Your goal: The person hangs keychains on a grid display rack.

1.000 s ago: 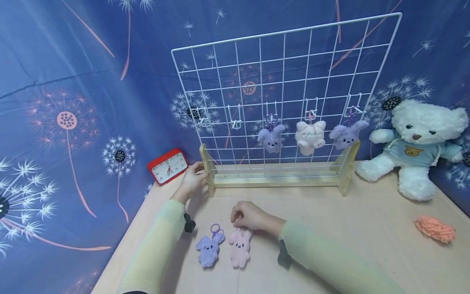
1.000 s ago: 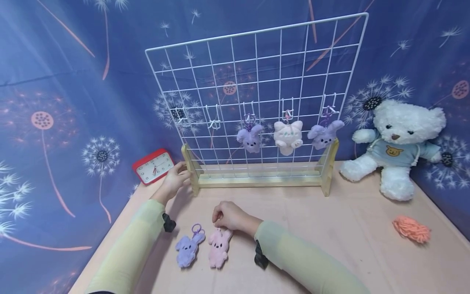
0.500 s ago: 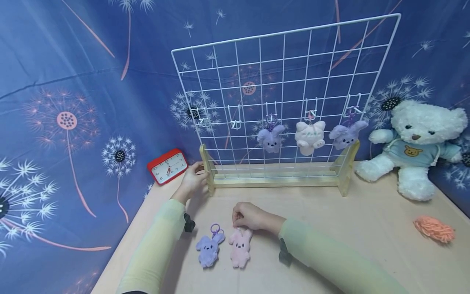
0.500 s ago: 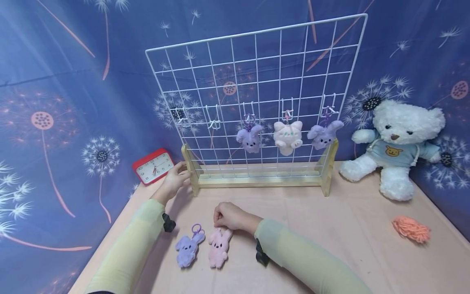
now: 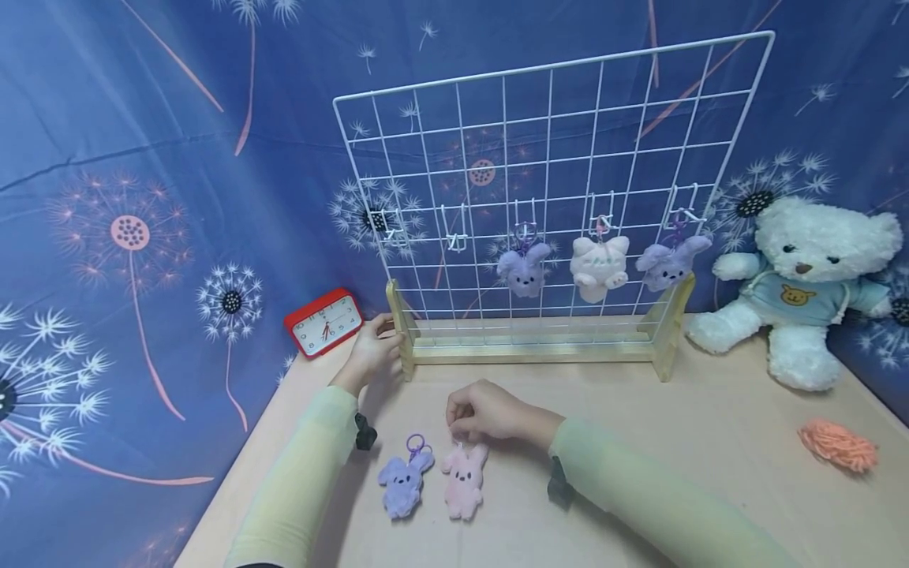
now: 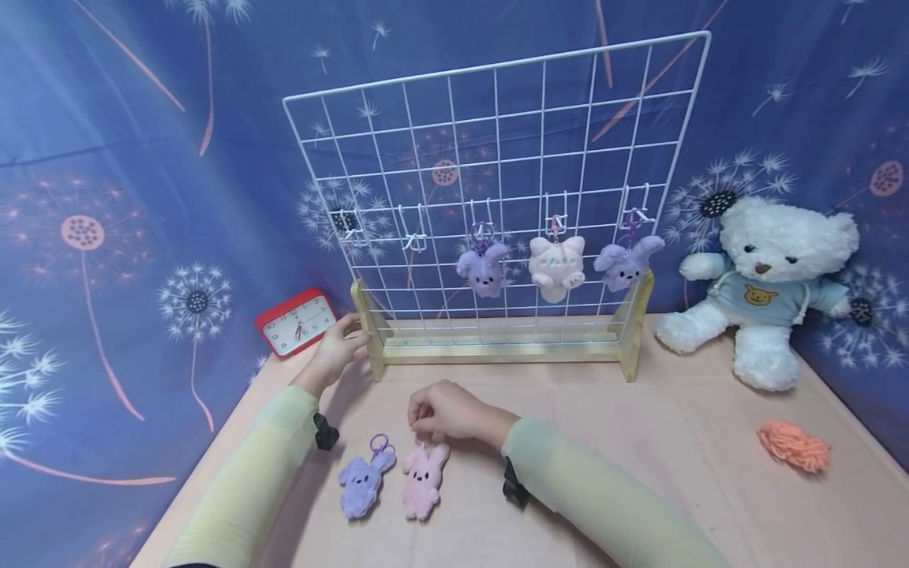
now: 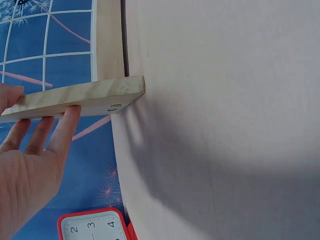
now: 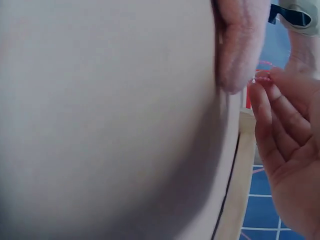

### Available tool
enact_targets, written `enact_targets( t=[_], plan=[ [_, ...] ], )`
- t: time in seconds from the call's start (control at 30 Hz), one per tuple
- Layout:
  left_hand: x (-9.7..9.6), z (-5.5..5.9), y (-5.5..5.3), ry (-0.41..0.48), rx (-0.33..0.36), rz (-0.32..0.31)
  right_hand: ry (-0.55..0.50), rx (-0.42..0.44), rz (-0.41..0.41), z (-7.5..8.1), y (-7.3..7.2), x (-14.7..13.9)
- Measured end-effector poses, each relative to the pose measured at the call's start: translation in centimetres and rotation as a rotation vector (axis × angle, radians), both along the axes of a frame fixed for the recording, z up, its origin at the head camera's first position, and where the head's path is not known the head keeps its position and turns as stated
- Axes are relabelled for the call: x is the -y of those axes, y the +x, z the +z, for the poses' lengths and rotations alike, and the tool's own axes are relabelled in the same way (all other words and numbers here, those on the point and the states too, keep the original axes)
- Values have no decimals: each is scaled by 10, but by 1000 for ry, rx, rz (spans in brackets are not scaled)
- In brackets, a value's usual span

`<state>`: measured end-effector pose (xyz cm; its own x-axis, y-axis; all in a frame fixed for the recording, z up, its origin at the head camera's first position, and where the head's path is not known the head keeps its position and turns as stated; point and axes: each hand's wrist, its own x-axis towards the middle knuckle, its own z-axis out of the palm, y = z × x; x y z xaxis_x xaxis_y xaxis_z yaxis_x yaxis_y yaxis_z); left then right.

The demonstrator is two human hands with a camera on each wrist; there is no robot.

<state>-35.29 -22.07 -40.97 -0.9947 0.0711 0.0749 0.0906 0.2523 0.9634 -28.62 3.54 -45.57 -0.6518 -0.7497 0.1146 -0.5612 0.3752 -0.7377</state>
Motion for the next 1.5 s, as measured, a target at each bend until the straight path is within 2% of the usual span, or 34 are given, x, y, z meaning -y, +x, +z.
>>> enact_targets(
  t=[0.13, 0.17, 0.4, 0.57, 0.8, 1.0, 1.23, 1.5],
  plan=[
    [4, -17, -14, -2, -2, 15, -58, -42, 27, 7, 0, -2],
    [3, -19, -14, -3, -6, 20, -72, -59, 35, 9, 0, -3],
    [3, -16, -11, -26, -21, 37, -133, -170, 59, 21, -6, -8],
    [4, -16, -11, -16, -6, 39, -133, -186, 42, 35, -6, -9],
    [4, -16, -11, -29, -29, 38, -180, -237, 62, 59, -7, -7],
    [4, -16, -11, -22, -23, 30, -191, -256, 52, 73, -9, -6],
    [4, -16, -13, 13, -11, 10, -205, -325, 38, 90, -14, -5],
    [4, -17, -13, -2, -6, 31, -271, -423, 29, 116, -21, -4]
  ],
)
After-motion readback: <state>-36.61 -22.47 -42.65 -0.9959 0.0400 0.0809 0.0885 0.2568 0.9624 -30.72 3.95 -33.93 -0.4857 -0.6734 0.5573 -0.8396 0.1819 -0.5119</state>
